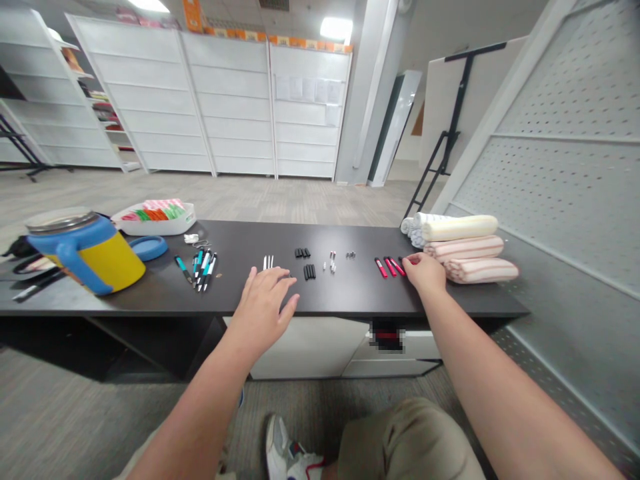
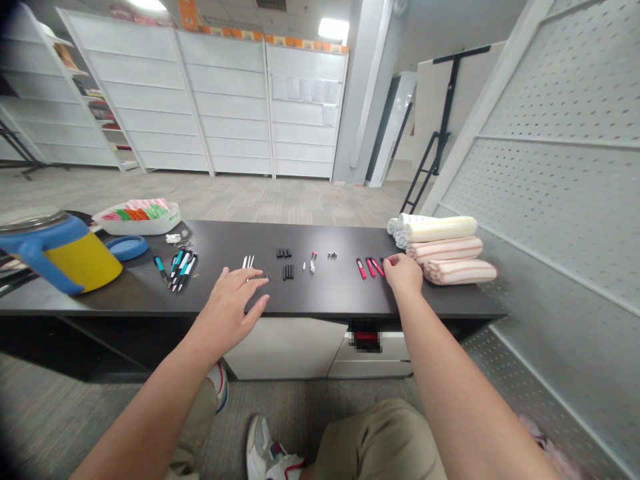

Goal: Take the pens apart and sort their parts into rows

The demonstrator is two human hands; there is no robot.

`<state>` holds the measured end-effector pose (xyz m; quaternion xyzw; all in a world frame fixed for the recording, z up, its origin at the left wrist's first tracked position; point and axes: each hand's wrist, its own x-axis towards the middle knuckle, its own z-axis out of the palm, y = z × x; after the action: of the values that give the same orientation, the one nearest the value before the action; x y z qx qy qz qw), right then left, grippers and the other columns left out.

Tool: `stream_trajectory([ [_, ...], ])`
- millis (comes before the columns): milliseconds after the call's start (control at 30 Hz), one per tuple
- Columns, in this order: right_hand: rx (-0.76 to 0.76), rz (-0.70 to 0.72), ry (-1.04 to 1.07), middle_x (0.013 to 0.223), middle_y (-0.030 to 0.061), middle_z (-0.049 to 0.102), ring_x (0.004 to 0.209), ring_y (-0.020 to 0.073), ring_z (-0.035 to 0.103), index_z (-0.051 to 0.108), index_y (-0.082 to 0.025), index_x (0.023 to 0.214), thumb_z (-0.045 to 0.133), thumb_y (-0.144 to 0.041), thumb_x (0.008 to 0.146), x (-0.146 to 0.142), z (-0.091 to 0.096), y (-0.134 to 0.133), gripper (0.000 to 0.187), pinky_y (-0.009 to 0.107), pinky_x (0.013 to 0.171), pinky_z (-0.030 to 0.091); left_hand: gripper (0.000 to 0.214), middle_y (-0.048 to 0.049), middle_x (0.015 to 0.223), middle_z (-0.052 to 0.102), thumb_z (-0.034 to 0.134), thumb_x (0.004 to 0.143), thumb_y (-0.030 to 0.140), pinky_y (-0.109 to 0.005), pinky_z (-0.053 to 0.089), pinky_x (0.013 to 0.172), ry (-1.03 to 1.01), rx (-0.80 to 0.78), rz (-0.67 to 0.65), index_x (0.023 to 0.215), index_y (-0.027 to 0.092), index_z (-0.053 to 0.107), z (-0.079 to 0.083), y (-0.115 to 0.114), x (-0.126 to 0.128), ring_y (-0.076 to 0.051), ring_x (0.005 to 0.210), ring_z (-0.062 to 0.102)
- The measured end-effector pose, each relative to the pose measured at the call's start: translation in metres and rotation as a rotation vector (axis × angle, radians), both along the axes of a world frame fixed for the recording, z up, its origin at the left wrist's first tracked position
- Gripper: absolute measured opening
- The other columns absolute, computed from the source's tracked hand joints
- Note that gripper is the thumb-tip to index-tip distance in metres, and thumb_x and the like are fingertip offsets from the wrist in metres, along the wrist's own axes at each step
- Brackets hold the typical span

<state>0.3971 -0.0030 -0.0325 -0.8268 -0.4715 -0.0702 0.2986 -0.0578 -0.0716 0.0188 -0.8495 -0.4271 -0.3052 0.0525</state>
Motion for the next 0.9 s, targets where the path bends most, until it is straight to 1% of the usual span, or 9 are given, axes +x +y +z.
stream_trajectory([
  [267, -0.008, 0.01, 0.019, 0.089, 0.0079, 0.079, 0.085, 0.0258, 0.071, 0.078, -0.021, 0.09, 0.063, -0.038, 0.083, -0.004, 0.004, -0.003, 0.023, 0.033, 0.074, 0.049, 0.029, -0.0122, 0.136, 0.065, 0.055, 0.099, 0.032, -0.066, 0.028, 0.122, -0.001, -0.002, 0.007, 0.123, 0.022, 0.067, -0.002, 0.001, -0.003, -0.03, 0.133, 0.056],
  [467, -0.036, 0.016, -0.028, 0.09, 0.0094, 0.079, 0.087, 0.0283, 0.071, 0.082, -0.023, 0.093, 0.058, -0.041, 0.087, -0.004, 0.005, -0.004, 0.031, 0.035, 0.075, 0.05, 0.03, -0.0121, 0.136, 0.065, 0.054, 0.099, 0.032, -0.065, 0.027, 0.123, 0.009, -0.009, 0.003, 0.124, 0.022, 0.067, -0.001, 0.001, 0.0, -0.03, 0.133, 0.055],
  [600, -0.026, 0.063, -0.002, 0.091, 0.0085, 0.08, 0.086, 0.0285, 0.072, 0.083, -0.024, 0.093, 0.06, -0.043, 0.086, -0.005, 0.007, -0.005, 0.031, 0.035, 0.075, 0.05, 0.029, -0.0117, 0.136, 0.065, 0.054, 0.099, 0.032, -0.065, 0.026, 0.123, 0.008, -0.014, 0.004, 0.123, 0.022, 0.067, -0.001, 0.001, -0.001, -0.03, 0.133, 0.055],
  [767, -0.033, 0.093, 0.022, 0.086, 0.0079, 0.08, 0.082, 0.0275, 0.071, 0.084, -0.025, 0.094, 0.063, -0.043, 0.084, -0.009, 0.01, -0.008, 0.029, 0.034, 0.073, 0.05, 0.029, -0.0117, 0.136, 0.065, 0.053, 0.099, 0.032, -0.065, 0.026, 0.123, -0.001, -0.013, 0.006, 0.123, 0.022, 0.067, -0.002, 0.001, -0.002, -0.03, 0.133, 0.055],
  [900, -0.032, 0.111, 0.028, 0.089, 0.007, 0.08, 0.086, 0.0272, 0.072, 0.084, -0.025, 0.095, 0.064, -0.043, 0.085, -0.013, 0.013, -0.009, 0.029, 0.034, 0.074, 0.051, 0.029, -0.0118, 0.135, 0.065, 0.053, 0.099, 0.032, -0.065, 0.026, 0.123, 0.012, -0.02, 0.005, 0.123, 0.022, 0.067, -0.001, 0.001, -0.001, -0.03, 0.133, 0.055],
])
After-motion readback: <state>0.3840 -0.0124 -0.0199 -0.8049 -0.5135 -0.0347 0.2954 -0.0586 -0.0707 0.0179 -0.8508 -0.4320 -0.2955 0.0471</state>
